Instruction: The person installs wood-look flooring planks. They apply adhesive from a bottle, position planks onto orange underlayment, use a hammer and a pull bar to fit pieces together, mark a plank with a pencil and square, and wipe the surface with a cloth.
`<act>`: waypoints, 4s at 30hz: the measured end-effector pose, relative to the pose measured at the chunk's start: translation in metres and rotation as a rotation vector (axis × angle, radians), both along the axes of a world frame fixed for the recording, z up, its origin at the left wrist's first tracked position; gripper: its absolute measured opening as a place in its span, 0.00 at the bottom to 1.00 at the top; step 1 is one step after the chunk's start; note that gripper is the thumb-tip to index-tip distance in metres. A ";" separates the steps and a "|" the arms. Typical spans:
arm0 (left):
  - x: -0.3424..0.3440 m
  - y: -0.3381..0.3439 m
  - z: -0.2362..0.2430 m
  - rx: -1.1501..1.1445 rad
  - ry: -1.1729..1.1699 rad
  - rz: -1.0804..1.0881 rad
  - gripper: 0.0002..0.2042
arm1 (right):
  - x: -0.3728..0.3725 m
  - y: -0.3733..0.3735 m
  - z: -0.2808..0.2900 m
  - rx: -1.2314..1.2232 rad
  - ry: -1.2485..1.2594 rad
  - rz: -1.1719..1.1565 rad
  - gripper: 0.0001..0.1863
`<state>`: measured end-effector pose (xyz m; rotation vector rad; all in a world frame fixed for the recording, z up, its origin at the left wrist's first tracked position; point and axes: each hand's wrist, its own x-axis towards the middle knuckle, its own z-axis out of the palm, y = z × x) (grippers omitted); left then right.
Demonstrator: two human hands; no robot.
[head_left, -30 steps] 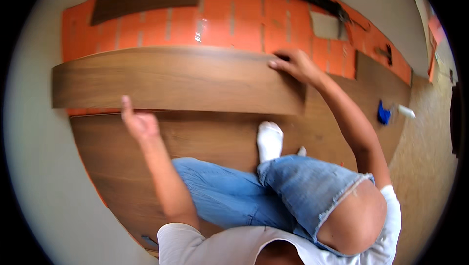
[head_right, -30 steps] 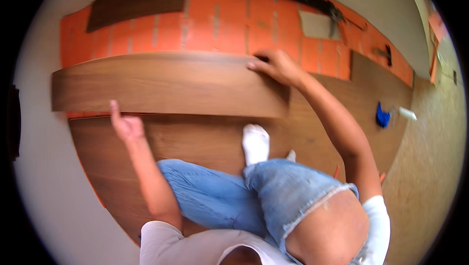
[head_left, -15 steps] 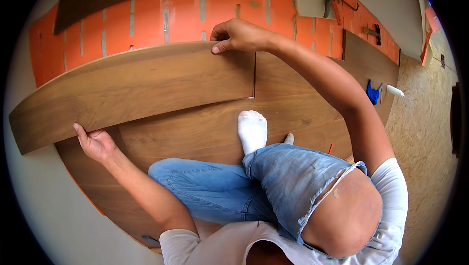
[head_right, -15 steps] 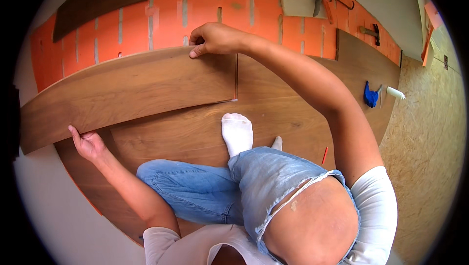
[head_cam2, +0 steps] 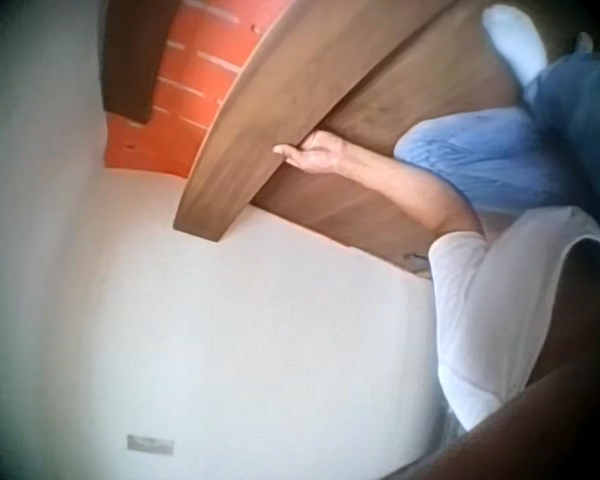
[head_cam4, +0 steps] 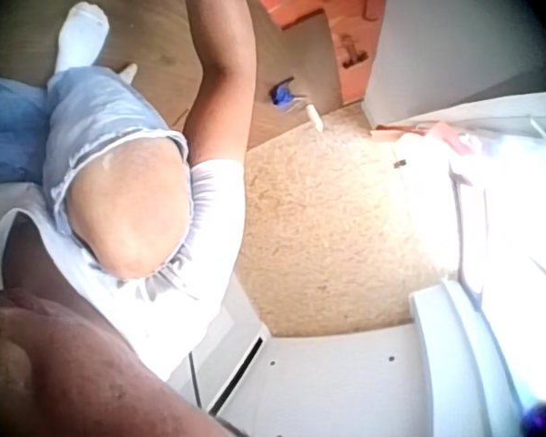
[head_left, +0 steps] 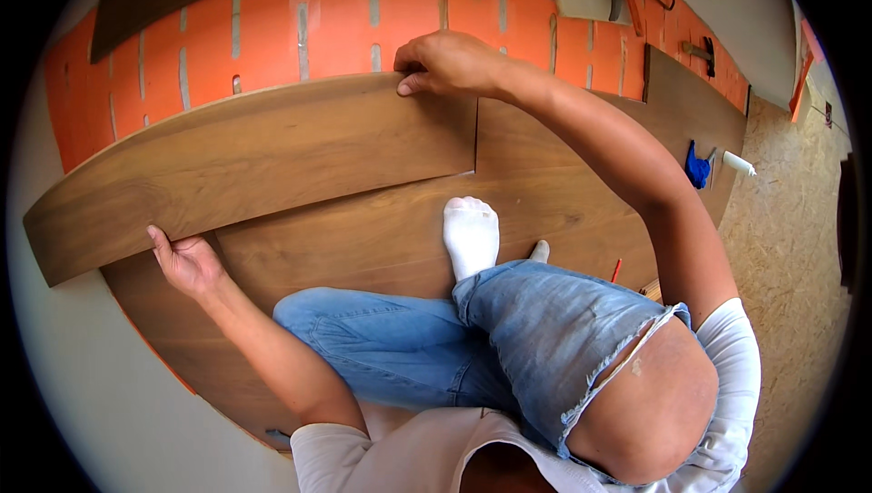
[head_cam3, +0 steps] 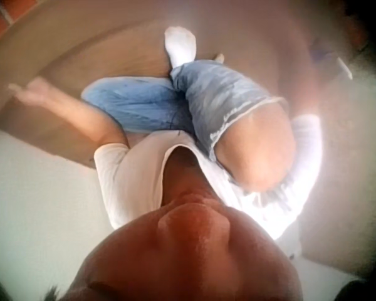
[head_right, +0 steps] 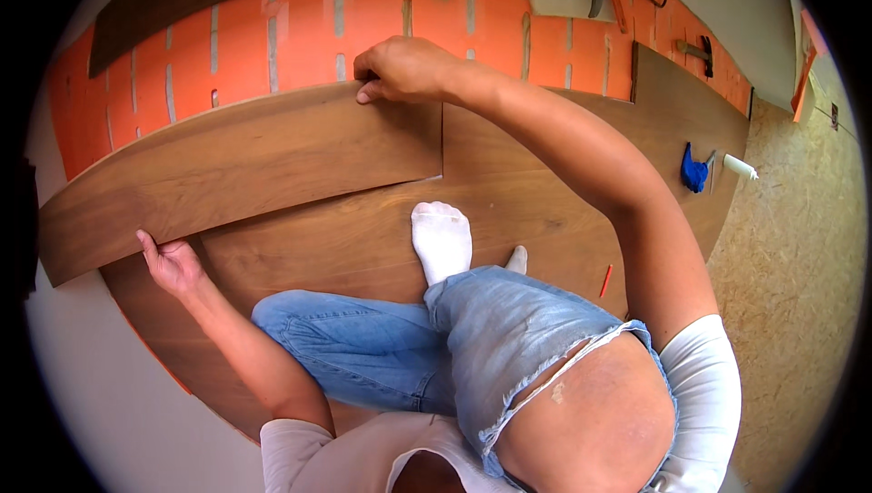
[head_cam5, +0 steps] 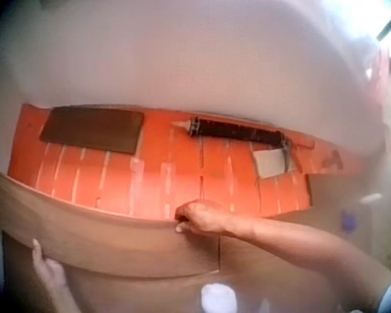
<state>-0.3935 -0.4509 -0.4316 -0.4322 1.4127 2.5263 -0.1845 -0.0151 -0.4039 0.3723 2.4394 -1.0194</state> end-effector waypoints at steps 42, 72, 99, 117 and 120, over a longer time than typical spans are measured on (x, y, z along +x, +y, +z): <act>0.022 -0.004 -0.017 -0.636 -0.109 -0.311 0.20 | 0.026 -0.037 -0.011 0.294 0.342 -0.171 0.12; 0.025 -0.014 -0.002 -0.421 -0.061 -0.203 0.15 | 0.029 -0.081 -0.015 0.316 0.470 -0.284 0.14; 0.050 0.038 0.005 -0.400 -0.024 -0.310 0.17 | 0.054 -0.002 -0.014 0.440 0.552 -0.301 0.12; 0.014 -0.002 -0.016 -0.687 -0.316 -0.476 0.25 | 0.027 -0.059 -0.020 0.407 0.562 -0.272 0.11; 0.011 -0.005 -0.020 -0.706 -0.316 -0.452 0.25 | 0.020 -0.067 -0.018 0.388 0.533 -0.302 0.11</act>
